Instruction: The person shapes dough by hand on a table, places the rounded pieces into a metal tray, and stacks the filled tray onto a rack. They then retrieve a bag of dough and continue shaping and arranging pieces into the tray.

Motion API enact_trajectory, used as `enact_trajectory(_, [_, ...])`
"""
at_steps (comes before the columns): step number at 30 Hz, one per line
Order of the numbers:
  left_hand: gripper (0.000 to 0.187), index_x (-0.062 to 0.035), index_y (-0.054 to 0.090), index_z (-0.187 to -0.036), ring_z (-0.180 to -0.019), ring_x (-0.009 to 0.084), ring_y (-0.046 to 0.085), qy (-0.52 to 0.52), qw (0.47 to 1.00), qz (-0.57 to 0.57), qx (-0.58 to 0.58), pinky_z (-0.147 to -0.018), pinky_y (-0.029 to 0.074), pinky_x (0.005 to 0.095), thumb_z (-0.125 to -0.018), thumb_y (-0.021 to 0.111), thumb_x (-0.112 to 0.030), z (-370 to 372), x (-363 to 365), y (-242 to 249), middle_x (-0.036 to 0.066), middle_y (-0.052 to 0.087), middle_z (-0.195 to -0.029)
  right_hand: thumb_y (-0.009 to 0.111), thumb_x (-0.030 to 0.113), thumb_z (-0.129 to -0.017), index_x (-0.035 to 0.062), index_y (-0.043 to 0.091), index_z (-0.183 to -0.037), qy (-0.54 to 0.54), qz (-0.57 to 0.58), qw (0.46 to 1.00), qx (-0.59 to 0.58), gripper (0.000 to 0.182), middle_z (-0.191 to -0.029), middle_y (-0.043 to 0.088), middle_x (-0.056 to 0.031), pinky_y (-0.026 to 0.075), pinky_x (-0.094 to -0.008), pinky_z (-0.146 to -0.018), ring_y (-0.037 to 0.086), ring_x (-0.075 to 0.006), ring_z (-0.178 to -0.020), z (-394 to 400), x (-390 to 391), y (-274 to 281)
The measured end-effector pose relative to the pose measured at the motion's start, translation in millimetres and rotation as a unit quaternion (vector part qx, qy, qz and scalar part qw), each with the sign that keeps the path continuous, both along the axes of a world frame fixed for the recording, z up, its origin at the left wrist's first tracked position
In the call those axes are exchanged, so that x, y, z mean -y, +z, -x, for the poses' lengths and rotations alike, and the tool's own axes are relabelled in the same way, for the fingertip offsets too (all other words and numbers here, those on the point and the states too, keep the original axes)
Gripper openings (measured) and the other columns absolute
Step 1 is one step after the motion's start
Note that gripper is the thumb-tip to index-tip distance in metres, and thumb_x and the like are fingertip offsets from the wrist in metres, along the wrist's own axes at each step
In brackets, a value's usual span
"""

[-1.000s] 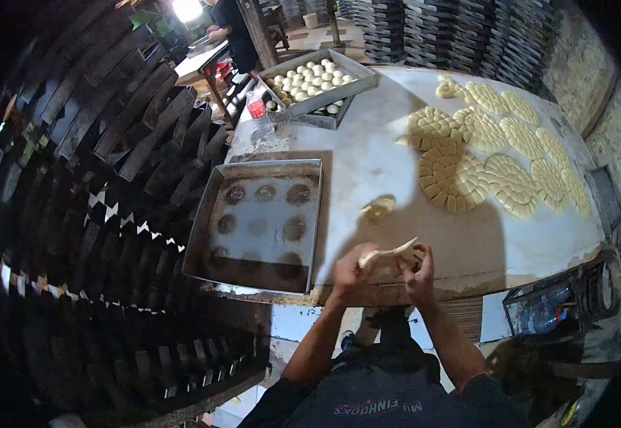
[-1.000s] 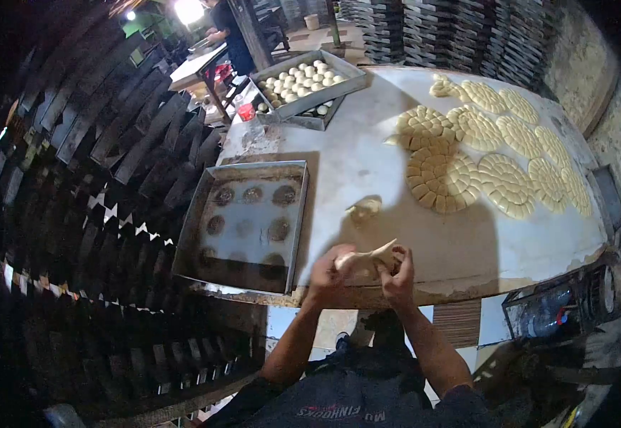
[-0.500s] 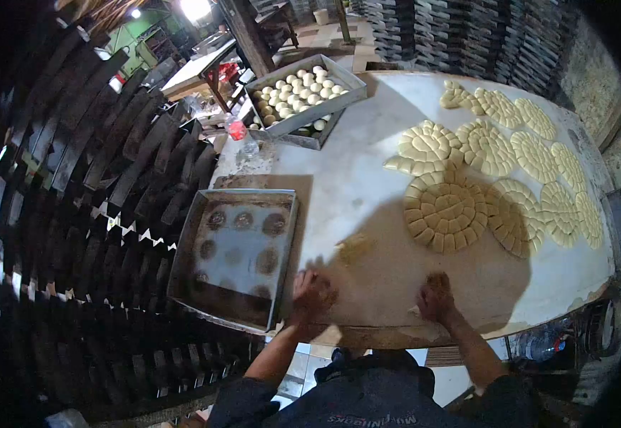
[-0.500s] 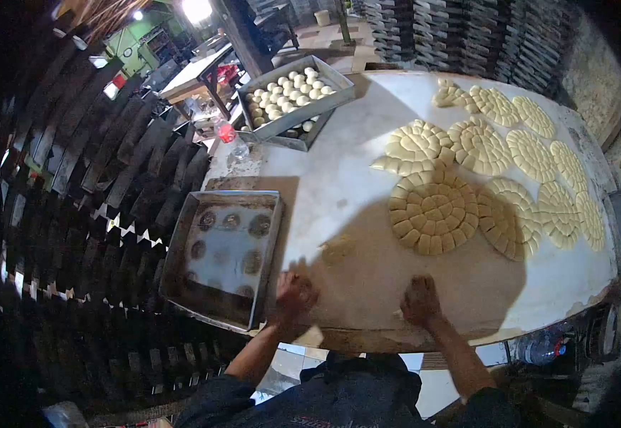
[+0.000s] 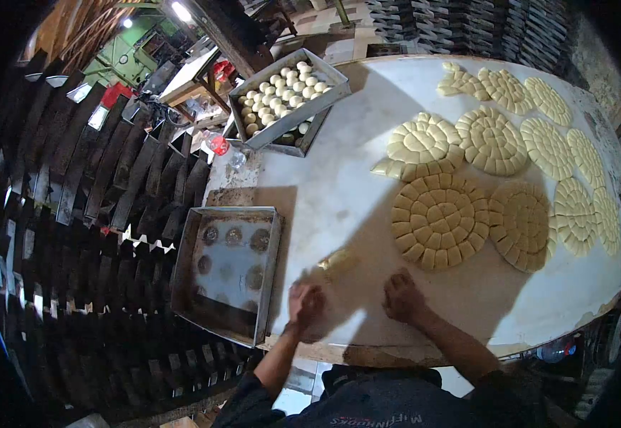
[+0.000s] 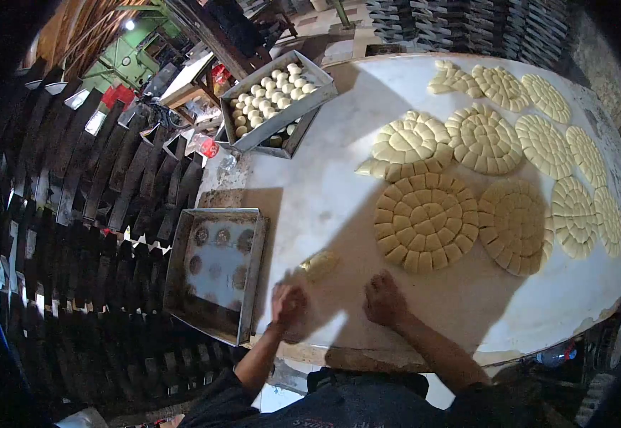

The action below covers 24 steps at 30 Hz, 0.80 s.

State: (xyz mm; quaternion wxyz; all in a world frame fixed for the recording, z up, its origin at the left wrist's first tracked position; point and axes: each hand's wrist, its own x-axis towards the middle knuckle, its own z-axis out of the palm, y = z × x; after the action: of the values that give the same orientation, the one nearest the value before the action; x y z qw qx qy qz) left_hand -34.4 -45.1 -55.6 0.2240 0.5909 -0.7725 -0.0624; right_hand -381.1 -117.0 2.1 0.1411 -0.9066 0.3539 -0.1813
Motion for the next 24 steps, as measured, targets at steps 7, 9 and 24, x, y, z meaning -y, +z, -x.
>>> enact_trajectory(7, [0.023,-0.0082,0.065,-0.102,-0.1,0.0359,0.057,-0.093,0.991,-0.08,-0.054,-0.095,0.043,0.0452,-0.083,0.067,-0.02,78.1,-41.4,55.1,0.014,0.063,-0.1,0.058,0.014,-0.081,-0.0076,0.06,-0.087,0.102,0.042,0.986,0.126,0.022,-0.095,0.058,-0.0266,0.039,-0.0552,-0.1,0.054,-0.0441,-0.097,-14.7,-54.8,-8.0])
enact_trajectory(9, [0.018,-0.0098,0.067,-0.099,-0.096,0.035,0.059,-0.065,0.997,-0.025,-0.022,-0.095,0.042,0.0462,-0.084,0.065,-0.018,33.9,-48.7,63.5,0.011,0.064,-0.095,0.059,0.016,-0.081,-0.0075,0.059,-0.093,0.086,0.028,0.996,0.005,0.026,-0.1,0.057,-0.0274,0.039,-0.0554,-0.102,0.054,-0.0451,-0.101,19.0,-35.2,-20.7])
enact_trajectory(24, [0.034,-0.0064,0.061,-0.116,-0.089,0.0355,0.064,-0.102,0.992,0.024,-0.065,-0.078,0.053,0.0438,-0.083,0.064,-0.007,13.3,-61.3,14.1,0.016,0.062,-0.106,0.059,0.019,-0.09,-0.0009,0.061,-0.099,-0.175,-0.106,0.977,0.058,0.022,-0.097,0.061,-0.0182,0.044,-0.0447,-0.086,0.057,-0.0332,-0.097,-79.4,-66.6,38.5])
